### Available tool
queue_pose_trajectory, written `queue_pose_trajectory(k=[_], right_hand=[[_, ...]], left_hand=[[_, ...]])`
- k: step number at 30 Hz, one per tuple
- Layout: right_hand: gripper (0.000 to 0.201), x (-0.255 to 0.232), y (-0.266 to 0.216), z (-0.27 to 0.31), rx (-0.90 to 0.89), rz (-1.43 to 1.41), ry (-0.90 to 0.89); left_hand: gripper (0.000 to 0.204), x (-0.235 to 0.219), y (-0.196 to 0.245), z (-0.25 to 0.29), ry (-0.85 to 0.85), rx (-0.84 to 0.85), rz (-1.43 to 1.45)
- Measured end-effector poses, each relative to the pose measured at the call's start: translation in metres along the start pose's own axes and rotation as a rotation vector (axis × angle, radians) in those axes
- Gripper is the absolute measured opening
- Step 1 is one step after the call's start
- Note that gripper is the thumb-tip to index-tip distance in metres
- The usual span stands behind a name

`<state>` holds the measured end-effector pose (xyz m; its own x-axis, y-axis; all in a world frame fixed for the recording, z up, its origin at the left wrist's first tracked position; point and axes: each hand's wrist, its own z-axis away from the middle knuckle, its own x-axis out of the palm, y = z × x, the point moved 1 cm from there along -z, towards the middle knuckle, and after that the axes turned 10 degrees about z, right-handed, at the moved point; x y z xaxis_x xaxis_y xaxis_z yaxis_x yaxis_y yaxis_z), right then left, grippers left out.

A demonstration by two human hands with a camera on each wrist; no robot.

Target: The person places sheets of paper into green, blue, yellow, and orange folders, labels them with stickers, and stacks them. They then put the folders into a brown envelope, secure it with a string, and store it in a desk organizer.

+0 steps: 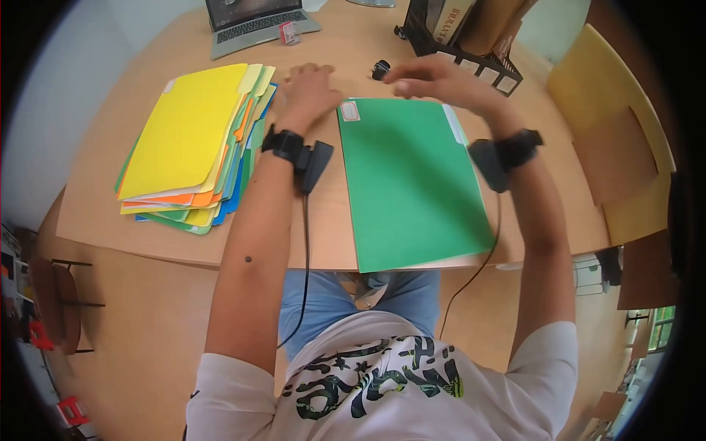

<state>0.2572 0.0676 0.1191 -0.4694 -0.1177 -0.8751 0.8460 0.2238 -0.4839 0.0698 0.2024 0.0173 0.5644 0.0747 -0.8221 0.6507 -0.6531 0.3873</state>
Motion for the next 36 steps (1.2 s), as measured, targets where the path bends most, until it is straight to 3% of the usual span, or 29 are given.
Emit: queue_pose_trajectory(k=[3,7,10,11,14,17,20,21,23,26,29,32,36], right_hand=[[0.042,0.045,0.014,-0.034,0.011,-0.137,0.163],[0.05,0.091,0.034,-0.064,-0.004,-0.163,0.353],[0.054,0.114,0.043,-0.067,-0.003,-0.312,0.447],[0.055,0.117,0.044,-0.066,0.001,-0.372,0.478],[0.05,0.114,0.035,-0.058,0.014,-0.385,0.537],[0.042,0.114,0.037,-0.056,-0.075,-0.225,0.552],[0.033,0.119,0.044,-0.061,-0.279,-0.235,0.635],[0.031,0.121,0.046,-0.063,-0.274,-0.28,0.649],[0.028,0.123,0.048,-0.065,-0.266,-0.367,0.68],[0.024,0.118,0.052,-0.06,-0.095,-0.201,0.662],[0.029,0.12,0.051,-0.058,-0.202,0.009,0.422],[0.031,0.121,0.048,-0.058,-0.152,0.057,0.363],[0.024,0.128,0.053,-0.062,-0.043,0.189,0.516]], left_hand=[[0.055,-0.015,-0.02,0.01,-0.107,-0.261,-0.057],[0.057,-0.01,-0.046,-0.001,-0.18,-0.123,0.074],[0.06,-0.007,-0.035,0.002,-0.154,-0.126,0.693],[0.062,-0.006,-0.031,0.0,-0.234,-0.172,0.901],[0.059,-0.005,-0.018,0.001,-0.298,-0.155,1.19],[0.055,-0.001,-0.02,0.005,-0.394,-0.175,1.335],[0.05,0.0,-0.02,0.005,-0.414,-0.28,1.445],[0.05,-0.001,-0.019,0.005,-0.414,-0.267,1.449],[0.049,0.001,-0.019,0.004,-0.325,-0.281,1.321],[0.05,0.0,-0.021,0.002,-0.109,-0.302,1.007],[0.052,0.002,-0.033,-0.001,0.029,-0.246,0.614],[0.049,0.015,-0.042,0.0,0.158,-0.123,0.192],[0.042,0.018,-0.033,0.005,0.355,0.014,-0.123]])
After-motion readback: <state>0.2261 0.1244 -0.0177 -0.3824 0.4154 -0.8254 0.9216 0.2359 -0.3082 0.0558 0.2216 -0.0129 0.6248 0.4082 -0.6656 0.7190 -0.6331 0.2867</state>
